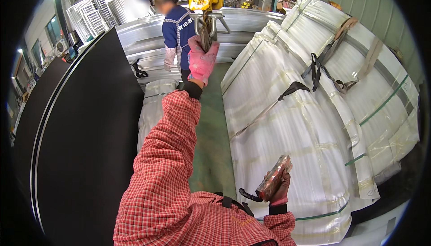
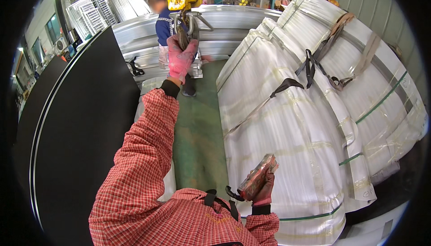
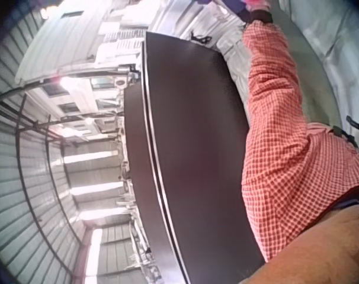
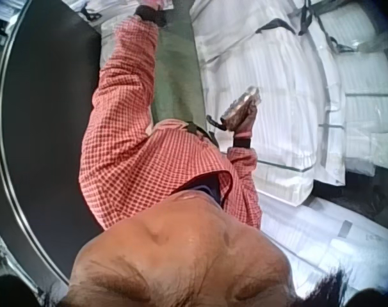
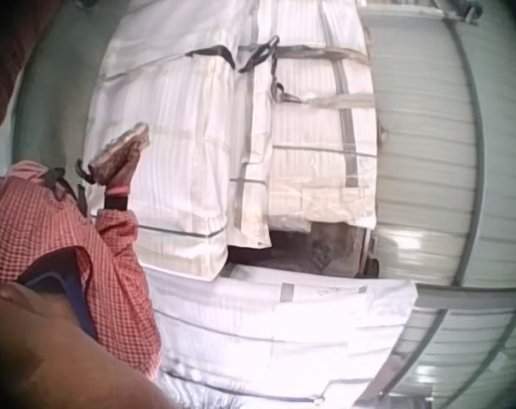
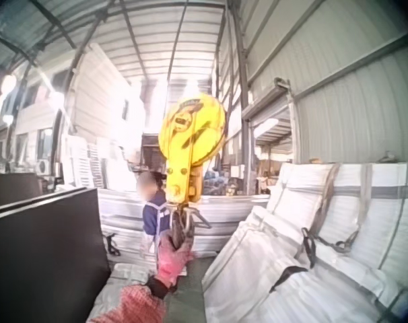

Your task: The person writes Chinese characters on large white wrapped packages using a black marker, then walks through the warehouse and attaches a small packaged item to a hanging crane hook.

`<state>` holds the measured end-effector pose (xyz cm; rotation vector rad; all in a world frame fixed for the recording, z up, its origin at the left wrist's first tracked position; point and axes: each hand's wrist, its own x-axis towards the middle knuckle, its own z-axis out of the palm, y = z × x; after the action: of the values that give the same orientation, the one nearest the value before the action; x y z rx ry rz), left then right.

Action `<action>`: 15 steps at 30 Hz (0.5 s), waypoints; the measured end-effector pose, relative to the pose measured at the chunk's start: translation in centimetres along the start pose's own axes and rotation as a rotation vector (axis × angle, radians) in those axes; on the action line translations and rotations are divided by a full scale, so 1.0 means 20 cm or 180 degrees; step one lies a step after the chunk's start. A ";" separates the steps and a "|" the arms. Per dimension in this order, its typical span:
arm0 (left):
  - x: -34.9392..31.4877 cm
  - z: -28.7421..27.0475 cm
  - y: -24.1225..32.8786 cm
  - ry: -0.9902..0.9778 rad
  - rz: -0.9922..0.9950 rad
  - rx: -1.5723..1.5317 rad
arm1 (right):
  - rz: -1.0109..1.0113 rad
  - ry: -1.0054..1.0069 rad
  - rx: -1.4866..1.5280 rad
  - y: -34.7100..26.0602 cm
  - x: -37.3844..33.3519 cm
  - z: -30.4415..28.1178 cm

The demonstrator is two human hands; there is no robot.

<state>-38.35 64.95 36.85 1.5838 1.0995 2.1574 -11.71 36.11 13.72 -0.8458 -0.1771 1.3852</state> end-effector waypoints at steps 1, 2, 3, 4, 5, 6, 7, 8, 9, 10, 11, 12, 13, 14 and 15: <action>0.03 0.03 -0.02 0.0013 0.0070 -0.0042 | 0.0018 0.0018 0.0006 -0.01 0.01 0.02; 0.06 0.05 -0.03 -0.0006 0.0081 -0.0167 | 0.0035 0.0038 0.0012 -0.01 0.02 0.04; 0.08 0.07 -0.04 -0.0025 0.0091 -0.0294 | 0.0051 0.0057 0.0020 -0.02 0.02 0.05; 0.11 0.10 -0.04 -0.0034 0.0108 -0.0427 | 0.0041 -0.0012 -0.0016 -0.02 0.04 0.05; 0.14 0.13 -0.07 -0.0006 0.0174 -0.0688 | 0.0031 -0.0081 -0.0051 -0.02 0.05 0.04; 0.15 0.15 -0.08 0.0021 0.0271 -0.0727 | 0.0023 -0.0152 -0.0087 -0.02 0.06 0.04; 0.15 0.19 -0.06 0.0042 0.0357 -0.0781 | -0.0048 -0.0009 -0.0074 -0.03 0.05 0.08; 0.14 0.23 -0.04 0.0065 0.0443 -0.0832 | -0.0074 0.0004 -0.0076 -0.04 0.06 0.09; 0.13 0.26 -0.02 0.0058 0.0424 -0.0662 | -0.0097 0.0015 -0.0077 -0.04 0.07 0.10; 0.12 0.30 0.01 0.0023 0.0457 -0.0826 | -0.0119 0.0039 -0.0081 -0.05 0.07 0.10; 0.12 0.32 0.04 0.0002 0.0498 -0.0968 | -0.0154 0.0076 -0.0104 -0.05 0.08 0.11; 0.11 0.35 0.06 -0.0017 0.0539 -0.1107 | -0.0187 0.0114 -0.0128 -0.06 0.09 0.12; 0.11 0.37 0.07 -0.0033 0.0536 -0.0910 | -0.0211 0.0131 -0.0158 -0.06 0.09 0.13; 0.13 0.37 0.09 -0.0059 0.0472 -0.0947 | -0.0236 0.0294 -0.0195 -0.06 0.08 0.18; 0.14 0.39 0.09 -0.0054 0.0551 -0.1208 | -0.0198 0.0235 -0.0126 -0.06 0.09 0.18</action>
<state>-31.98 68.60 41.04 1.5594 0.5187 2.2842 -12.40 39.35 16.26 -0.9156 -0.1728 1.2939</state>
